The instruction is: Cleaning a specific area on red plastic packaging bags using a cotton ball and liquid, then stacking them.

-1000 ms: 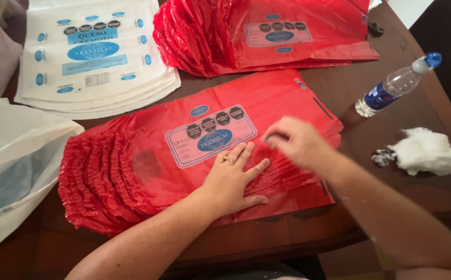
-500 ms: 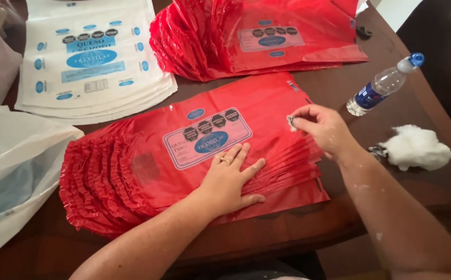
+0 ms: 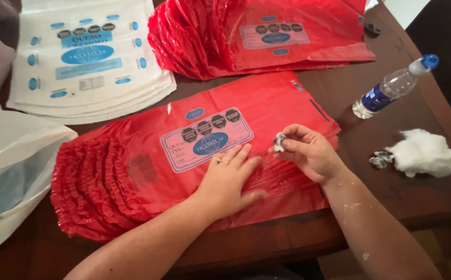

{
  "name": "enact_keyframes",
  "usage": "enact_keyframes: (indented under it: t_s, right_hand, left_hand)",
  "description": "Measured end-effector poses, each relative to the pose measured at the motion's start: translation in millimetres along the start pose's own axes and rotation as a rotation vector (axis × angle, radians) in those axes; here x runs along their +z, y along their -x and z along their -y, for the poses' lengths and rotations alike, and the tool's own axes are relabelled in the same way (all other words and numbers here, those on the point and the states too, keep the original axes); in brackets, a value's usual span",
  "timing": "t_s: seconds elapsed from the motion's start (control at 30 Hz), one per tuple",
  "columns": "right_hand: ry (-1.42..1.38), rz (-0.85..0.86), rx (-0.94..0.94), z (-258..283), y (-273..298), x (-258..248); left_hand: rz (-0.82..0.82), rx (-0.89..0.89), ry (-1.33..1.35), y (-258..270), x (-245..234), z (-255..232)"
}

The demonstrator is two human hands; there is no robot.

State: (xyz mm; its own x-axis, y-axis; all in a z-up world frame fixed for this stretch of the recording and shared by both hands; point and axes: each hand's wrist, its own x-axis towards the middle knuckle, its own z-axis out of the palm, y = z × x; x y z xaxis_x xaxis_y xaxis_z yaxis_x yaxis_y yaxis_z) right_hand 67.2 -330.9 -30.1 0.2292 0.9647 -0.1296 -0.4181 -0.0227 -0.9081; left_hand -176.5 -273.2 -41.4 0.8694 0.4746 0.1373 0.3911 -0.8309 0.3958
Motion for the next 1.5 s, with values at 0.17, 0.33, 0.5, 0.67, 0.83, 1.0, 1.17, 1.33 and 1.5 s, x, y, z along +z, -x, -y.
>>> enact_keyframes:
  t_s: [0.17,0.33,0.5,0.67,0.83,1.0,1.17,1.33,1.5]
  right_hand:
    - [0.066,0.021,-0.038,-21,0,0]
    - [0.142,0.033,-0.038,-21,8,14]
    - [0.198,0.024,-0.013,-20,11,19]
    - [0.214,0.019,-0.037,-20,11,18]
    - [0.349,0.047,-0.139,-16,16,26]
    - [0.33,0.102,-0.147,-14,22,36]
    - [0.246,0.102,-0.138,-19,20,35]
    - [0.18,0.094,-0.146,-15,16,29]
    - [0.694,-0.188,-0.398,13,1,-3]
  left_hand:
    - [-0.45,-0.062,0.351,-9,9,0]
    - [-0.511,-0.248,0.578,-8,-3,-17]
    - [-0.528,-0.316,0.792,-10,5,-11]
    - [-0.505,-0.374,0.904,-11,-1,-12]
    - [-0.484,-0.421,0.991,-10,-7,-16]
    - [-0.512,-0.431,1.013,-10,-4,-13]
    - [-0.483,-0.391,1.054,-12,-4,-16]
    - [-0.495,-0.35,0.962,-11,7,-8]
    - [-0.42,0.064,0.096,-7,14,2]
